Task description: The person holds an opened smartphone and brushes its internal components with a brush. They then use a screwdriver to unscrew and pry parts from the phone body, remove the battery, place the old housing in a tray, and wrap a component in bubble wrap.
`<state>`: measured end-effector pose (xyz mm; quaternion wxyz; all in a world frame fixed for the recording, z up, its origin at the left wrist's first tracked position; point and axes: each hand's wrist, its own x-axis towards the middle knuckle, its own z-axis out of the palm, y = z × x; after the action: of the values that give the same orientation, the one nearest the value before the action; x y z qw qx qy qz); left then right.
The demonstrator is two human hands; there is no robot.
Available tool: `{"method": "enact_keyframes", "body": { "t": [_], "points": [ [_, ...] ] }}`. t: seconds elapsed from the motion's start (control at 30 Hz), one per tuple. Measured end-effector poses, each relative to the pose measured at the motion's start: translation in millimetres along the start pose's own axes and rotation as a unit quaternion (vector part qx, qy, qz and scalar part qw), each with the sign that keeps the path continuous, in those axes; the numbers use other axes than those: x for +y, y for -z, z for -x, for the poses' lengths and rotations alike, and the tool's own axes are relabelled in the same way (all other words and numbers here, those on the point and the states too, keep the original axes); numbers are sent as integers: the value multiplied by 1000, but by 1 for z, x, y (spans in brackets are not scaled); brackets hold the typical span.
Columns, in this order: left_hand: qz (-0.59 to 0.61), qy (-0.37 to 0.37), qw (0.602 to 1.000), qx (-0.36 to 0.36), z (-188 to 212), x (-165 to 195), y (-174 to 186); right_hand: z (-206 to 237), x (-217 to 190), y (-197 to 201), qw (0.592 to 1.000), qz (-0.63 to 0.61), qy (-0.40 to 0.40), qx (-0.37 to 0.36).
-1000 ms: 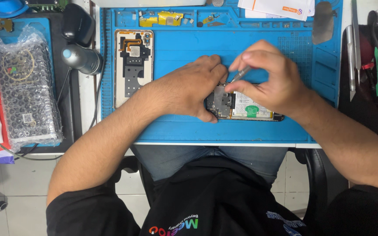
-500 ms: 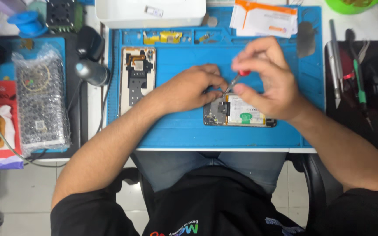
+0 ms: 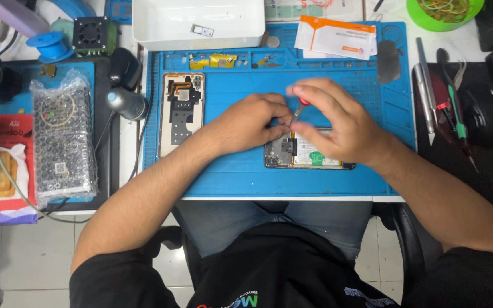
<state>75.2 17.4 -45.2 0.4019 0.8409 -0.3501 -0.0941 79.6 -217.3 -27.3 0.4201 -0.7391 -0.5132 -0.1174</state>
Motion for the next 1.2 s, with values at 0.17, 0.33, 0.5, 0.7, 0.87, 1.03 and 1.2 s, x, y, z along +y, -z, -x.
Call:
{"method": "enact_keyframes", "body": {
  "t": [0.17, 0.33, 0.5, 0.7, 0.87, 1.03, 1.2],
  "points": [
    [5, -1, 1000, -9, 0, 0, 0, 10, 9, -6, 999, 6, -39, 9],
    [32, 18, 999, -19, -1, 0, 3, 22, 12, -5, 998, -17, -52, 26],
    [36, 34, 998, -24, 0, 5, 4, 21, 12, -5, 998, -14, -62, 28],
    [16, 19, 1000, -9, 1, 9, 3, 20, 11, -1, 998, -14, -63, 16],
    [-23, -19, 1000, 7, 4, 14, 3, 21, 9, 9, 997, -9, -72, 21],
    [-90, 9, 995, -39, -5, 20, 3, 12, 3, 18, 997, 3, -66, 29],
    [-148, 40, 982, -114, -18, 23, 8, 5, 0, 34, 990, -35, -135, 33]
  ]
}}
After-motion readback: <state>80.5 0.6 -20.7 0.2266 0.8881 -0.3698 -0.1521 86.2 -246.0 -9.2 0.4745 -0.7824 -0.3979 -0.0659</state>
